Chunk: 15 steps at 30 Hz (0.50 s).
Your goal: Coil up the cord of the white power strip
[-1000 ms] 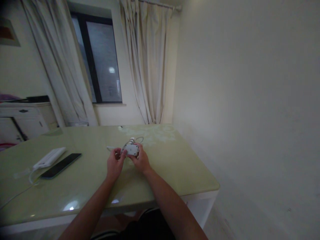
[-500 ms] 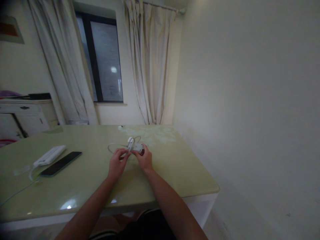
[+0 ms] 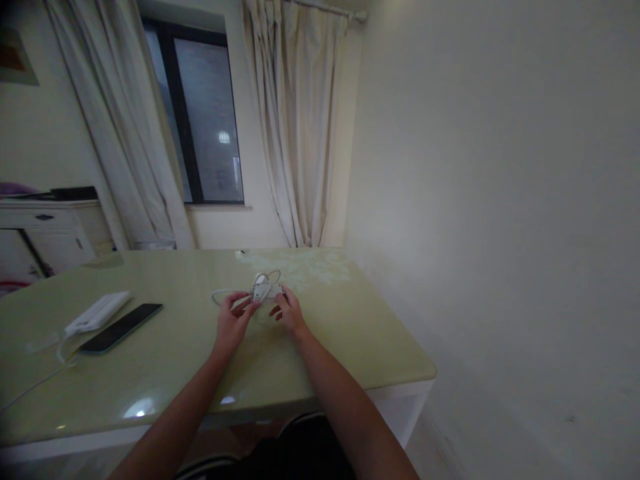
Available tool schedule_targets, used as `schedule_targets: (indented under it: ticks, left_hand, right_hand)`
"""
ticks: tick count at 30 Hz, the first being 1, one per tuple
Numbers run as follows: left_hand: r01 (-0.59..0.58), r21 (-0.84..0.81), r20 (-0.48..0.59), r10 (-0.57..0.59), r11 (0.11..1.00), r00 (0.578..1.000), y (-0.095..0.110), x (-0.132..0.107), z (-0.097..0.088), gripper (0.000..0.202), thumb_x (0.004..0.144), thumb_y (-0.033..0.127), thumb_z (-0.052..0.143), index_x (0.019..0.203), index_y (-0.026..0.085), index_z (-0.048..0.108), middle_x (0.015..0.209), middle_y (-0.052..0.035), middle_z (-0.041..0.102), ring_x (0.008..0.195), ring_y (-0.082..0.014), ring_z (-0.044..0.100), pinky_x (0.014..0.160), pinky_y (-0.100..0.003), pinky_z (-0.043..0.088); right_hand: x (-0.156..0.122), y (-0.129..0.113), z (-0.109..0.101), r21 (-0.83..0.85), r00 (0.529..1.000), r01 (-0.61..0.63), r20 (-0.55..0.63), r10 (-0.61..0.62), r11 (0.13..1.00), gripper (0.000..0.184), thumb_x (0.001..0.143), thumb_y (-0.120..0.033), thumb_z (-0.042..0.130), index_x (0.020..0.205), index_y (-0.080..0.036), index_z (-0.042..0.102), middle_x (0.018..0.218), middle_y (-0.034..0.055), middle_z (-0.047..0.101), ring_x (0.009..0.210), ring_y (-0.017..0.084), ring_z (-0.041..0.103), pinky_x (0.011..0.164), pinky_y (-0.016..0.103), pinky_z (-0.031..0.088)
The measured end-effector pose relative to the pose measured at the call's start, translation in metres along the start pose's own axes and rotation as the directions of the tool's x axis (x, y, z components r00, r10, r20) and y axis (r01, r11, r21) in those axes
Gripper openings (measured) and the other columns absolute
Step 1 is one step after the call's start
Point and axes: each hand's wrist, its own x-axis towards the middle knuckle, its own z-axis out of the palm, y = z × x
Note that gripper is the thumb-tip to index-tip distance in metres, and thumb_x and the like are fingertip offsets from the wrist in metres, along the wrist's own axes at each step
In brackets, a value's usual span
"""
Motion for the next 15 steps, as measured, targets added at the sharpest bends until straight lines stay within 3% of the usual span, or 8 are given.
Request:
schedule_targets:
  ticks: [7,10,15]
  left_hand:
    - [0.033,0.013,-0.013,-0.033,0.999,0.999,0.0038,-0.0021,0.0013,0.047,0.073,0.048,0.079,0.107,0.019,0.062,0.110,-0.0142,0.075,0.100,-0.0275,0.074,0.086,-0.042,0.059]
    - [0.027,-0.004,-0.016,-0.027,1.000,1.000,0.0031,-0.0019,0.0015,0.046,0.071,0.047,0.082,0.100,0.019,0.060,0.110,-0.0148,0.075,0.101,-0.0273,0.074,0.084,-0.040,0.059]
    - [-0.034,0.096,0.011,0.033,0.995,0.999,0.0040,-0.0028,0.0001,0.036,0.080,0.051,0.072,0.093,0.019,0.063,0.105,-0.0127,0.076,0.092,-0.0240,0.074,0.087,-0.039,0.057]
  right_hand:
    - [0.0023,-0.0021,0.0001,0.228,0.982,-0.168,-0.042,0.182,0.959,0.051,0.079,-0.047,0.066,0.125,-0.026,0.055,0.107,0.0030,0.067,0.059,0.011,0.067,0.048,0.019,0.042]
    - [0.0011,-0.0041,-0.0010,0.319,0.978,-0.191,-0.020,0.208,0.928,0.048,0.077,-0.046,0.067,0.119,-0.027,0.057,0.100,0.0015,0.069,0.064,0.012,0.068,0.051,0.019,0.043]
    - [0.0009,-0.0044,-0.0058,0.456,0.954,-0.270,0.012,0.298,0.848,0.029,0.073,-0.037,0.072,0.094,-0.024,0.057,0.075,-0.0020,0.064,0.061,0.013,0.062,0.054,0.021,0.046]
